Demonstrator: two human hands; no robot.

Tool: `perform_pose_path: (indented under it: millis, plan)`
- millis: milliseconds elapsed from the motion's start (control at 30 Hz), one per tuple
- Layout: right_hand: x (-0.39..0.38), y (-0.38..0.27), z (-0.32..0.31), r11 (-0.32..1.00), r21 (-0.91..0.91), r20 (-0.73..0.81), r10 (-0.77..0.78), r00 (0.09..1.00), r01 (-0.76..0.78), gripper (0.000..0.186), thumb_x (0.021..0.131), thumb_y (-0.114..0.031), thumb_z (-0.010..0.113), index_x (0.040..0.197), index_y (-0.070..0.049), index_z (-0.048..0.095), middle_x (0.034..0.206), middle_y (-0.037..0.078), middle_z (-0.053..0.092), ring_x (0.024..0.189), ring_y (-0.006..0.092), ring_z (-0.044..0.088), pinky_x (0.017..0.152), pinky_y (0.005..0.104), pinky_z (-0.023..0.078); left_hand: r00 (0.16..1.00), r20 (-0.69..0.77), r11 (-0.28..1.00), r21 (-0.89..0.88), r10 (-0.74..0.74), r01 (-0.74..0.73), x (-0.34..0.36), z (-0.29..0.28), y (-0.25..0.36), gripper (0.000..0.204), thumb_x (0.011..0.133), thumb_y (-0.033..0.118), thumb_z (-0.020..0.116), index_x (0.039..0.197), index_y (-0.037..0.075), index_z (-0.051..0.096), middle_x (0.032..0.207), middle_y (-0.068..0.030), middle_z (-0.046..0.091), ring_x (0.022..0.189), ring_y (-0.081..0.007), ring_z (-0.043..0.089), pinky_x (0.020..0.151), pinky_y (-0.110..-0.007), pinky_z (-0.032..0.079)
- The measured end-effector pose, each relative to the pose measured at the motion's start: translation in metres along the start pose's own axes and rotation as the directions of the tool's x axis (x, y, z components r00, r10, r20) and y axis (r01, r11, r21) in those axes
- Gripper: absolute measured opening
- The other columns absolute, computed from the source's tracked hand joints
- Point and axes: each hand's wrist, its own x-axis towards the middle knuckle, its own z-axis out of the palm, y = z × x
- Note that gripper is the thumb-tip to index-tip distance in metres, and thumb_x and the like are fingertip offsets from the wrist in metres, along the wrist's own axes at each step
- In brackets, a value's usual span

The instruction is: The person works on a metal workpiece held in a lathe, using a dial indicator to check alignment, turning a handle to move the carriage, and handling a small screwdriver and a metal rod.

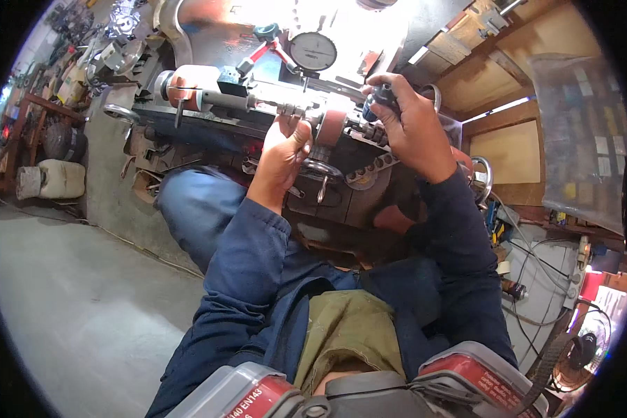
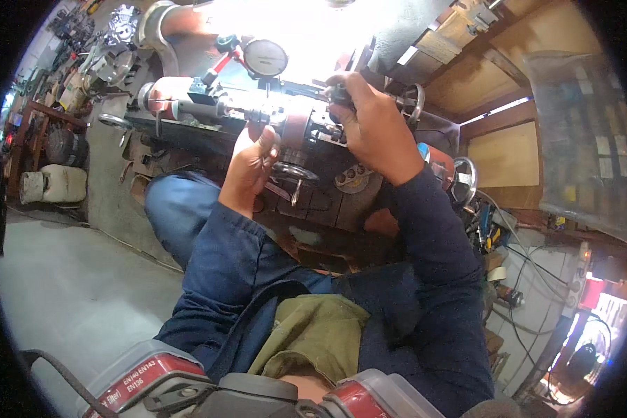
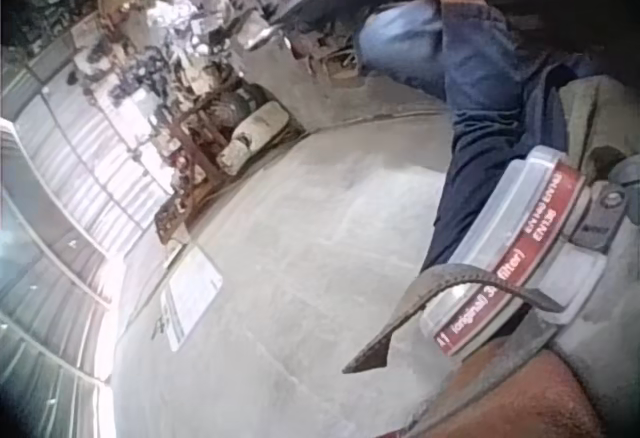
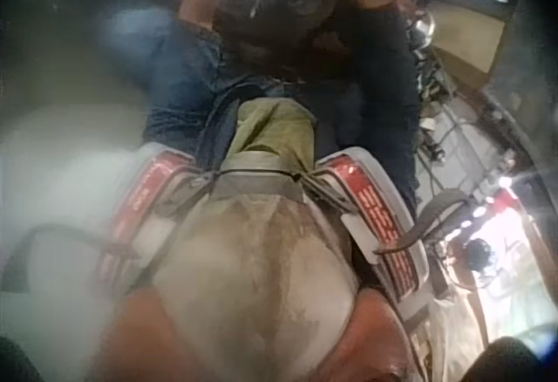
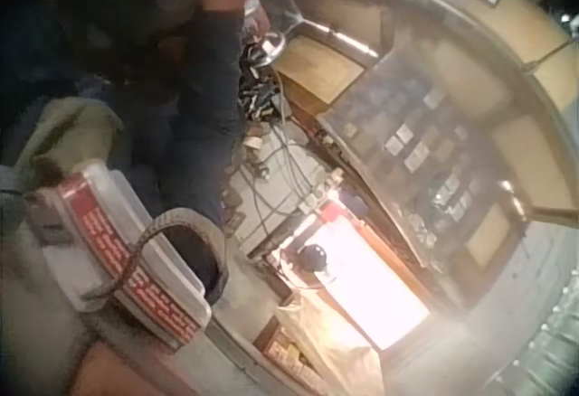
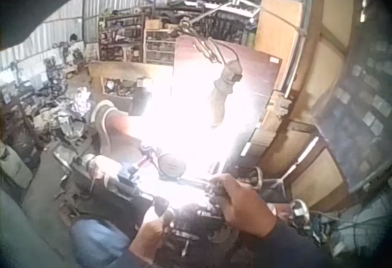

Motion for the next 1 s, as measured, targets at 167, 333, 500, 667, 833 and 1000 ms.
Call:
perform_pose_path:
  millis: [167, 333, 500, 667, 833, 1000]
  plan:
    - [0.008, -0.007, -0.008, 0.998, 0.052, -0.103, 0.033, 0.994, -0.028, 0.022, 0.091, -0.006, 0.061, 0.112, -0.004, 0.054, 0.096, 0.016, 0.068, 0.088, 0.027, 0.067, 0.078, 0.0349, 0.051, 0.996, 0.041, 0.993, -0.087, 0.079, -0.075, 0.001, 0.004, 0.003, 0.047, 0.091, 0.026, 0.066, 0.126, 0.004, 0.046, 0.093, 0.0008, 0.056, 0.066, -0.0037, 0.046, 0.055, -0.016, 0.037]
    - [0.009, -0.003, -0.005, 0.995, 0.065, 0.001, 0.079, 0.997, -0.079, 0.02, 0.092, -0.005, 0.059, 0.111, -0.006, 0.055, 0.095, 0.011, 0.068, 0.087, 0.0218, 0.067, 0.079, 0.033, 0.05, 0.995, 0.052, 0.996, -0.033, 0.08, -0.078, 0.002, 0.003, 0.004, 0.053, 0.091, 0.033, 0.067, 0.127, 0.0, 0.048, 0.086, 0.0016, 0.055, 0.064, -0.0043, 0.044, 0.055, -0.017, 0.037]
    - [0.01, -0.005, -0.009, 0.989, 0.15, -0.093, 0.025, 0.995, -0.011, 0.021, 0.092, -0.004, 0.057, 0.113, -0.006, 0.054, 0.093, 0.012, 0.069, 0.088, 0.0219, 0.067, 0.078, 0.0334, 0.051, 0.995, 0.032, 0.995, -0.021, 0.096, -0.096, 0.003, 0.003, 0.002, 0.051, 0.09, 0.035, 0.068, 0.123, 0.001, 0.05, 0.087, 0.0016, 0.056, 0.065, -0.0051, 0.044, 0.055, -0.019, 0.036]
    - [0.008, -0.012, -0.01, 0.99, 0.14, -0.079, 0.016, 0.997, -0.005, 0.021, 0.094, -0.002, 0.054, 0.115, -0.004, 0.052, 0.095, 0.01, 0.067, 0.09, 0.0182, 0.064, 0.082, 0.0315, 0.05, 0.997, -0.002, 0.997, -0.018, 0.072, -0.072, 0.0, 0.008, 0.007, 0.049, 0.089, 0.035, 0.068, 0.12, 0.001, 0.051, 0.086, 0.0019, 0.055, 0.066, -0.0053, 0.044, 0.057, -0.02, 0.036]
    - [0.008, -0.011, -0.006, 0.993, 0.009, 0.09, 0.114, 0.989, -0.115, 0.022, 0.096, 0.0, 0.049, 0.118, -0.003, 0.05, 0.1, 0.01, 0.064, 0.097, 0.0187, 0.062, 0.088, 0.0321, 0.049, 0.997, 0.037, 0.998, -0.004, 0.062, -0.062, 0.001, 0.001, 0.005, 0.051, 0.088, 0.037, 0.069, 0.119, 0.002, 0.051, 0.083, 0.0023, 0.054, 0.066, -0.0051, 0.044, 0.057, -0.019, 0.036]
    - [0.006, -0.011, -0.014, 0.968, 0.249, -0.066, 0.059, 0.996, -0.041, 0.024, 0.094, -0.001, 0.05, 0.118, -0.003, 0.05, 0.095, 0.01, 0.066, 0.094, 0.0171, 0.063, 0.086, 0.0307, 0.048, 0.997, 0.029, 0.997, -0.013, 0.074, -0.074, 0.002, 0.004, 0.005, 0.051, 0.088, 0.034, 0.069, 0.122, 0.001, 0.049, 0.083, 0.0022, 0.055, 0.065, -0.0061, 0.045, 0.057, -0.019, 0.036]
